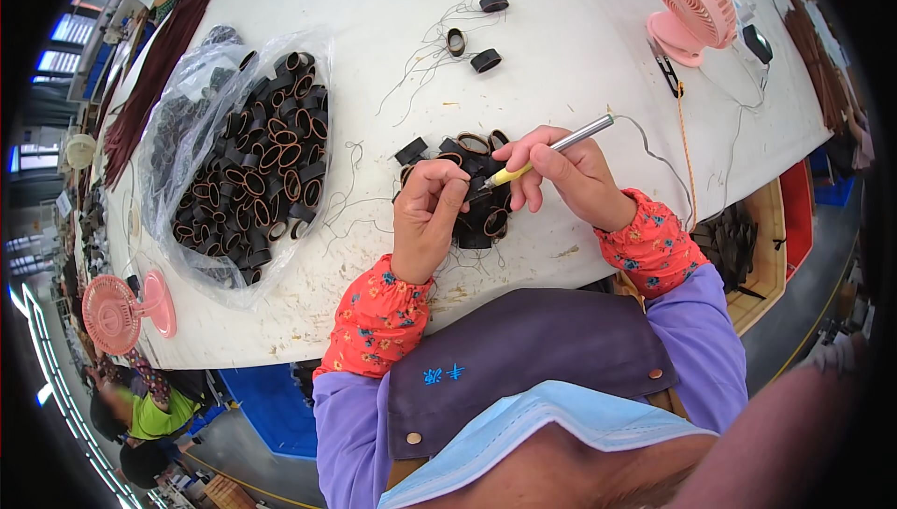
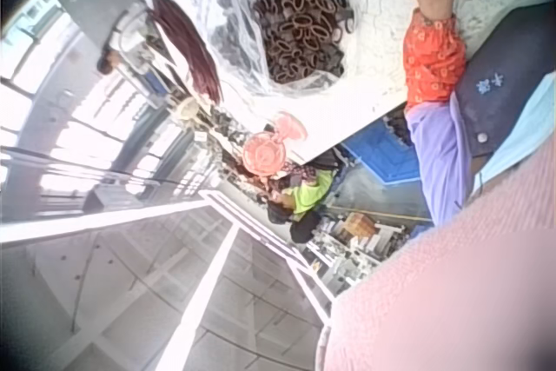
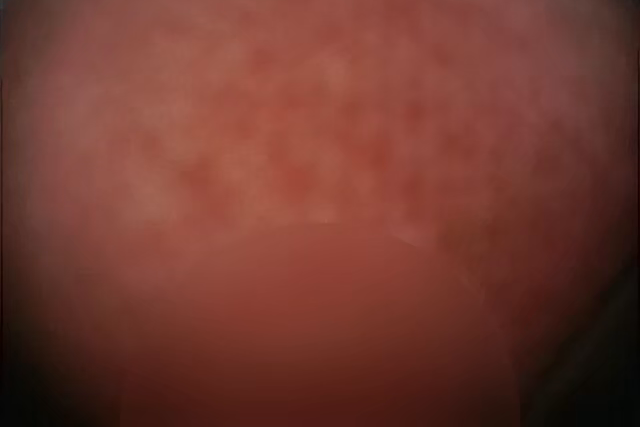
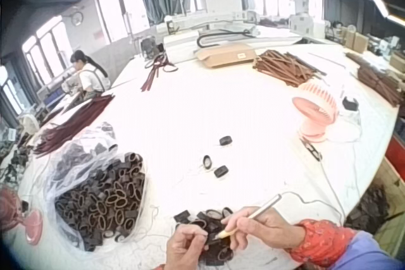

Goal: Applying a yellow finish or adhesive to the edges of small black leather loops using a precision applicator pen.

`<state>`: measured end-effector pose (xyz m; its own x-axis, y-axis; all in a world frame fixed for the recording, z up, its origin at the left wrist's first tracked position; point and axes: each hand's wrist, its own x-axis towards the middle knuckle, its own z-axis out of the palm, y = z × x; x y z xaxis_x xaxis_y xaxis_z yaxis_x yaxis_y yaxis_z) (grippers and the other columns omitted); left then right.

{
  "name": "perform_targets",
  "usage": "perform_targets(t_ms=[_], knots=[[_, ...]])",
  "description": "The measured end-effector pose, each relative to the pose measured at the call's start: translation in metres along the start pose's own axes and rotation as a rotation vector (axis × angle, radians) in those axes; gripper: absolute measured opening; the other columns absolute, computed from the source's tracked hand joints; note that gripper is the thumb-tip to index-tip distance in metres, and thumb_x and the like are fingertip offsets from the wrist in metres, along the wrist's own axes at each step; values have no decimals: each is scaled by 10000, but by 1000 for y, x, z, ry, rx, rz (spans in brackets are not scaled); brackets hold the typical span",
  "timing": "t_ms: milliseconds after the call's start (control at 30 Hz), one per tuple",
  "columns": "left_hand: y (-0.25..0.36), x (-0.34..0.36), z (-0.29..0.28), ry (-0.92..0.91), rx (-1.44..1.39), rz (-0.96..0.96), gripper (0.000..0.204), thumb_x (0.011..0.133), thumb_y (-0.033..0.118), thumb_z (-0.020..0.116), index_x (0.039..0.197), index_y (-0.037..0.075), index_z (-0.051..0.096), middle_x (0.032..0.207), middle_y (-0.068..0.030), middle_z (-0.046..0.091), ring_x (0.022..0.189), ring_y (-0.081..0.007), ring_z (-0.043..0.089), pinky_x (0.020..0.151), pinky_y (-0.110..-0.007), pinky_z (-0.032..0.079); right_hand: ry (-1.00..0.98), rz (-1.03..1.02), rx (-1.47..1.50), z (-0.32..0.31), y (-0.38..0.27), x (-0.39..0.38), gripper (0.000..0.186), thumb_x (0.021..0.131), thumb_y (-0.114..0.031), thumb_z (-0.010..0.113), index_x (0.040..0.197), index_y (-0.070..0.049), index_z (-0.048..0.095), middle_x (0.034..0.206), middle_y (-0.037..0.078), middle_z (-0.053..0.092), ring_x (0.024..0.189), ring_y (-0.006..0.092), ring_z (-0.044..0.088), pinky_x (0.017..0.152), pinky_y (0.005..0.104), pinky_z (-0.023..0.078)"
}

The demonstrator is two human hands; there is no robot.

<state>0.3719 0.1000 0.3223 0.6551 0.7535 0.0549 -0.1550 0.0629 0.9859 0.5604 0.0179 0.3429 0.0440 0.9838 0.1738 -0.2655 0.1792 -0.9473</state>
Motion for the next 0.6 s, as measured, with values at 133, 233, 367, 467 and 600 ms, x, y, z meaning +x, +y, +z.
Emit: perform_targets(t_ms=[133, 233, 367, 467, 600], knots=[[0, 0, 1, 12, 18, 18, 33, 943, 100, 528, 971, 82, 532, 769, 33, 521, 633, -27, 472, 494, -158, 313, 10, 16, -23, -1, 1, -1, 299, 995, -252, 410, 981, 3, 567, 634, 52, 566, 616, 134, 603, 607, 247, 464], [2, 0, 1, 14, 14, 20, 35, 945, 106, 526, 971, 83, 531, 767, 34, 521, 632, -26, 473, 494, -158, 313, 20, 8, 58, -2, 0, -2, 271, 992, -233, 425, 987, -3, 568, 678, 52, 582, 657, 126, 605, 623, 245, 468], [3, 0, 1, 11, 8, 14, 40, 951, 107, 514, 978, 76, 517, 765, 21, 532, 628, -29, 477, 499, -158, 333, 117, -57, 19, 5, 4, 2, 178, 950, -168, 518, 1012, -10, 575, 785, 56, 608, 739, 128, 604, 675, 257, 482], [2, 0, 1, -51, -43, -25, 52, 961, 96, 485, 997, 59, 491, 812, -20, 549, 624, -53, 492, 529, -174, 381, 43, -246, -547, 8, 5, 5, 193, 869, -78, 622, 1050, -31, 577, 886, 63, 610, 814, 146, 600, 721, 274, 484], [6, 1, 8, -17, -127, 18, 73, 963, 87, 471, 1025, 53, 483, 848, -44, 570, 637, -66, 507, 585, -193, 420, -8, -304, -653, 2, 4, 5, 299, 788, -7, 677, 1063, -74, 583, 919, 93, 610, 826, 208, 611, 709, 293, 484]])
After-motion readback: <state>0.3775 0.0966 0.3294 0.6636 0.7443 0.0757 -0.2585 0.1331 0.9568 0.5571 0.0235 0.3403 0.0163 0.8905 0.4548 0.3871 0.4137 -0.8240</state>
